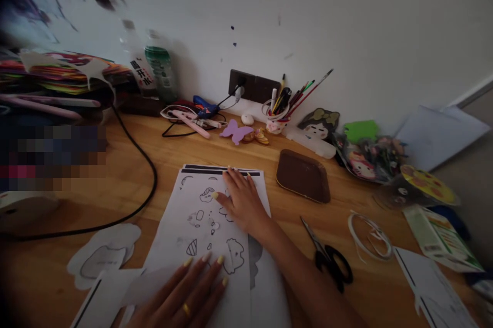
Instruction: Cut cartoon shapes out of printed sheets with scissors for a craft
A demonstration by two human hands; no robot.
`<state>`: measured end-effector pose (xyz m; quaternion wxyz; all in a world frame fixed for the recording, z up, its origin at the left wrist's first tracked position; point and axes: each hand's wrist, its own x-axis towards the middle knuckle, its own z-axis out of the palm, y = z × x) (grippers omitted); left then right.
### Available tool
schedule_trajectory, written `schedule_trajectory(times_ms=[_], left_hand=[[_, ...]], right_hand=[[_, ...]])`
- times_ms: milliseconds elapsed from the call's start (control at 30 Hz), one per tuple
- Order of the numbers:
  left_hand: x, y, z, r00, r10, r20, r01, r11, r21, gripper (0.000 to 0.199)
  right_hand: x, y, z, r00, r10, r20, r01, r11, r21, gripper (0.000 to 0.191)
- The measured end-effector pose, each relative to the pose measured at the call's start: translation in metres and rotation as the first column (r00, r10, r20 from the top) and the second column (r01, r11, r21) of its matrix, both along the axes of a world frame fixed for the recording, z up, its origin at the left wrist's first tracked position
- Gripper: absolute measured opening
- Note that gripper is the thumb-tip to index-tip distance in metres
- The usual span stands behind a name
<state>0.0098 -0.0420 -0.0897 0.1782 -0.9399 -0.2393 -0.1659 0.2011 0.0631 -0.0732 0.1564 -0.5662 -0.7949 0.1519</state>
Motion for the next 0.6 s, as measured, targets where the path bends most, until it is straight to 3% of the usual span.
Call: schedule_trajectory(times_ms=[167, 300, 433, 500, 600], left_hand=[[-0.002, -0.003, -0.004, 0.999, -0.04, 0.027, 0.042, 0.998, -0.045, 0.044], [-0.001, -0.003, -0.002, 0.998, -0.045, 0.039, 0.049, 0.991, -0.123, 0.05], [0.0, -0.003, -0.001, 0.999, -0.034, 0.035, 0.038, 0.993, -0.114, 0.051], [0.0, -0.003, -0.001, 0.999, -0.045, 0.023, 0.046, 0.996, -0.073, 0.05], [0.001, -0.003, -0.001, 0.999, -0.032, -0.002, 0.032, 0.999, -0.021, 0.04]], right_hand=[[0.015, -0.022, 0.012, 0.98, -0.157, -0.125, 0.172, 0.978, 0.117, 0.041], [0.027, -0.081, 0.023, 0.968, -0.207, -0.141, 0.222, 0.97, 0.099, 0.03], [0.045, -0.139, 0.02, 0.979, -0.195, -0.064, 0.197, 0.98, 0.02, 0.03], [0.058, -0.152, 0.017, 0.96, -0.269, -0.072, 0.273, 0.961, 0.052, 0.026], [0.077, -0.145, 0.02, 0.924, -0.36, -0.125, 0.371, 0.926, 0.075, 0.024]])
